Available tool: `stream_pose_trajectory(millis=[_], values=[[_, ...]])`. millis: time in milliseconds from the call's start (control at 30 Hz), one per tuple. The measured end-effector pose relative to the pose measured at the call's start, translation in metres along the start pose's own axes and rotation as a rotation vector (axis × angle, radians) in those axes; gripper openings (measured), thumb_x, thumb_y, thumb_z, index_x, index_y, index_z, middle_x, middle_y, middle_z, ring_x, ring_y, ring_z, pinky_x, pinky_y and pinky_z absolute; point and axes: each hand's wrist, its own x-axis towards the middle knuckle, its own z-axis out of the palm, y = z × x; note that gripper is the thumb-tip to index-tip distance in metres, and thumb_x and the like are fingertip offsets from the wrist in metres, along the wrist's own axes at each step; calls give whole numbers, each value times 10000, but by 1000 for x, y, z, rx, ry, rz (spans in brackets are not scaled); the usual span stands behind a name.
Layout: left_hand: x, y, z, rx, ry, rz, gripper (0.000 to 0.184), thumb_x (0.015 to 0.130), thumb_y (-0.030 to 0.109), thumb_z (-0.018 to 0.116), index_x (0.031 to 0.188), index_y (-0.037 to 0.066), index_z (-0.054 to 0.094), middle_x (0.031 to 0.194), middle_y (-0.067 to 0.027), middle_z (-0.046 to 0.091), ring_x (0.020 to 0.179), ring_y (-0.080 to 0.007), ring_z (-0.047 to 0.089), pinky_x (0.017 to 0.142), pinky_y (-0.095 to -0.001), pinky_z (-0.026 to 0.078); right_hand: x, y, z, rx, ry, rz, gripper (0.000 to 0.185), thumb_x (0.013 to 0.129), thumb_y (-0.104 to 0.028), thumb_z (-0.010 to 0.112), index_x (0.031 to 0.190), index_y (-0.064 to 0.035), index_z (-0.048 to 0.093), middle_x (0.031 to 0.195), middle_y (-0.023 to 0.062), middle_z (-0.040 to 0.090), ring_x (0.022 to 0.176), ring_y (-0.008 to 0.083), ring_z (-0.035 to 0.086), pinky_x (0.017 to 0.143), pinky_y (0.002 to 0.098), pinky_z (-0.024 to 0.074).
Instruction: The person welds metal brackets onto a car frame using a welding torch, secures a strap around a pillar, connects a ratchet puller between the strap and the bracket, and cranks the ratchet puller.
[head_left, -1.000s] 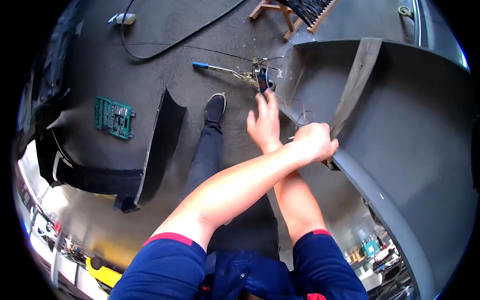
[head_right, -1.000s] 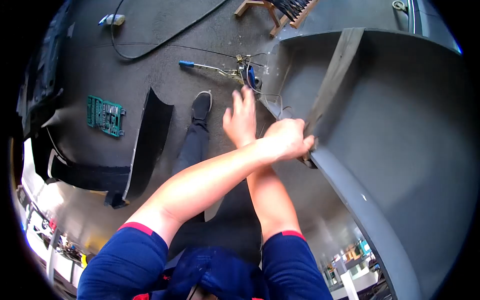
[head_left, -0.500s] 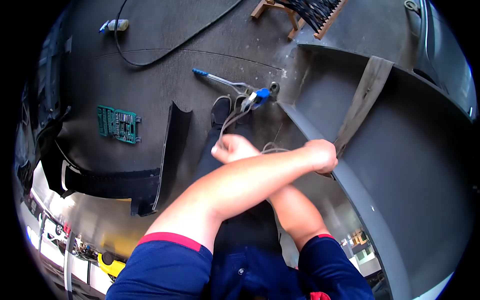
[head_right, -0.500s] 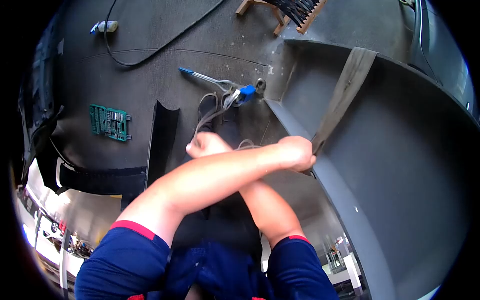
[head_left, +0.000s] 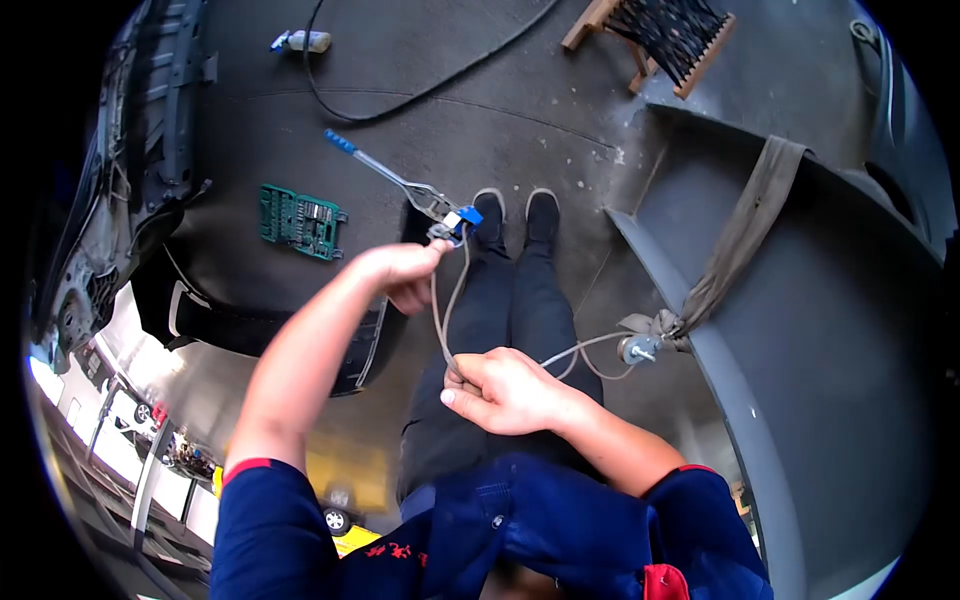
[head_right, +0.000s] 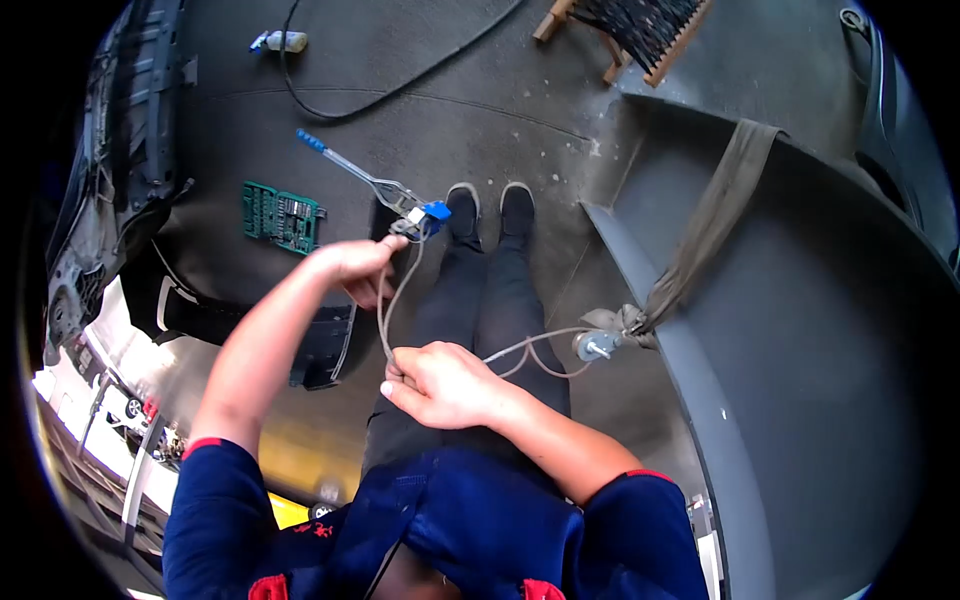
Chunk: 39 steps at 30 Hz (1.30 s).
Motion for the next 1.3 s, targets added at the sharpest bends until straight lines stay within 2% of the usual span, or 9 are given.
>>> stream_pose_trajectory(millis=[133,300,467,567,633,667,800,967,1300], values=[[50,-14,24,-1622,-782,409,674,1006,485,474,1262,-137,528,1108,-209,685,877,-305,701,765,-365,619,2,-12,-4,-55,45,-15,205,941,-219,683,897,-31,614,608,104,575,537,246,598,539,381,462],[3,16,-32,-2176,-497,397,152,985,143,428,868,71,494,548,75,352,407,-65,303,377,-239,249,8,-31,-21,-86,48,232,288,938,-301,709,942,-19,648,653,65,607,588,163,601,580,358,491],[-106,-25,-68,-1941,-404,783,165,1049,168,370,1042,110,523,607,78,331,439,-71,275,386,-242,242,49,5,-61,406,88,345,757,1061,-649,369,1317,13,631,1081,128,735,1001,197,681,936,364,518],[-165,-17,-42,-1727,-294,994,159,1085,211,389,1075,99,502,661,41,360,488,-83,344,429,-262,332,119,4,-107,699,307,452,1141,923,-858,349,1631,9,130,1655,285,238,1497,397,349,1180,560,334],[-200,-9,-39,-1598,-243,1054,116,1082,165,400,1079,94,491,669,25,396,494,-90,373,453,-273,381,173,-20,-138,883,268,325,1176,897,-883,354,1624,17,141,1608,293,319,1445,403,417,1135,554,407],[-208,-6,-36,-1545,-209,1108,111,1082,155,400,1082,92,492,675,32,392,507,-88,381,474,-270,400,197,-40,-153,1049,159,221,963,909,-799,513,1486,-31,443,1346,224,607,1189,358,631,1034,575,495],[-227,0,-32,-1370,-52,1121,103,1088,141,391,1124,83,468,750,10,427,575,-89,423,529,-279,462,254,-95,-163,946,347,329,458,935,-461,717,1191,-87,660,1017,104,738,935,281,724,843,527,625],[-242,-2,-34,-1318,115,1224,107,1087,125,392,1148,57,448,781,-12,482,664,-104,519,677,-310,542,295,-169,-147,1137,-18,197,628,936,-445,681,1353,4,543,1228,273,630,1083,438,673,843,470,661],[-228,-40,-63,-1215,315,1273,176,1084,126,411,1176,-7,480,957,-106,648,912,-196,658,899,-361,538,360,-328,-140,481,-436,-187,724,953,-440,618,1488,30,485,1435,210,590,1183,331,675,999,413,549]])
